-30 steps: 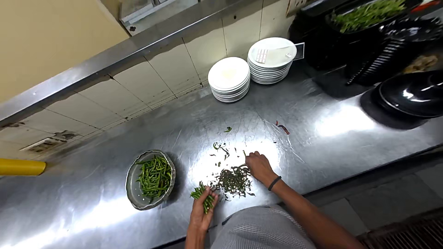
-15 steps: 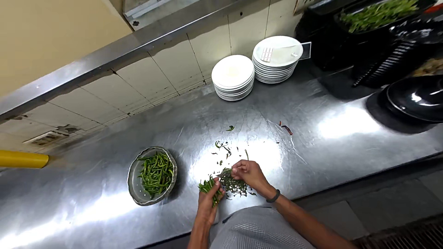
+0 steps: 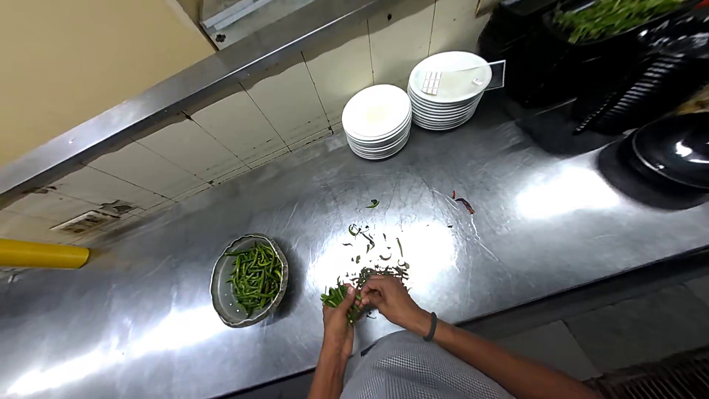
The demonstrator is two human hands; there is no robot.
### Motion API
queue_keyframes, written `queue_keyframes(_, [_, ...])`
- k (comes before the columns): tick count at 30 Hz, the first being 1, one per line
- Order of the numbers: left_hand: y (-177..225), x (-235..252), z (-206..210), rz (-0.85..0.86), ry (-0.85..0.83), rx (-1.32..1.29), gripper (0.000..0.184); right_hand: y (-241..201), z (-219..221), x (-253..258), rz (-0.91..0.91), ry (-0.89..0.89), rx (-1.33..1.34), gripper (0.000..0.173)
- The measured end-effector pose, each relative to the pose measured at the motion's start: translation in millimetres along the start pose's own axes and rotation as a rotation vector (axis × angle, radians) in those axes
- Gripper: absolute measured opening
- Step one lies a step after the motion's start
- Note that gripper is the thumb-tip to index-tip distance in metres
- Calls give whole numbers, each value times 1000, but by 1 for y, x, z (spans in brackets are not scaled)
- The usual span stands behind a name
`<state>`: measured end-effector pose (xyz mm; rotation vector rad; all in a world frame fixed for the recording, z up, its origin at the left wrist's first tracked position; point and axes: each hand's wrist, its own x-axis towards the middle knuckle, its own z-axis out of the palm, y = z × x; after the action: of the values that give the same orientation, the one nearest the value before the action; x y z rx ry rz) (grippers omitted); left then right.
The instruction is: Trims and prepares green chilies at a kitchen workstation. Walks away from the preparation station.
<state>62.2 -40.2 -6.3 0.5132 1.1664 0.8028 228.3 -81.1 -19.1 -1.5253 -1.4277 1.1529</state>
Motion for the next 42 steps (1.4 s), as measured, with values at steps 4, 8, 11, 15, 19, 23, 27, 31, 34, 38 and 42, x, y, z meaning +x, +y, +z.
queue_keyframes(4, [-1,-1,1,-104,31,-76,17,0,3,-3,-320,30,-145,20])
queue_keyframes(8, [-4,-5,2,134,119,175,27,2,7,-6,-236,30,-140,22])
queue_keyframes(11, [-10,-5,0,566,100,448,22,-4,4,0,132,-6,-36,23])
queue_keyframes(15, [-13,-3,-12,1029,-188,713,15,-15,-3,4,465,-92,390,9])
queue_keyframes(19, [-4,-3,-21,1137,-388,732,9,-13,-4,4,731,-114,902,9])
queue_keyframes(23, [1,-7,-13,1135,-529,791,9,6,-9,8,804,122,907,9])
queue_keyframes(27, [8,-4,-5,672,-207,439,17,15,-9,11,525,108,365,24])
queue_keyframes(31, [13,-2,-10,357,-112,85,23,28,-36,18,440,92,-181,26])
queue_keyframes(34, [11,-5,-20,313,-100,158,25,26,-56,24,473,266,-399,14])
queue_keyframes(38, [-2,-6,-31,226,-94,263,39,35,-72,39,627,272,-631,29])
queue_keyframes(42, [-14,-6,-33,138,-104,291,44,39,-76,48,683,177,-474,24])
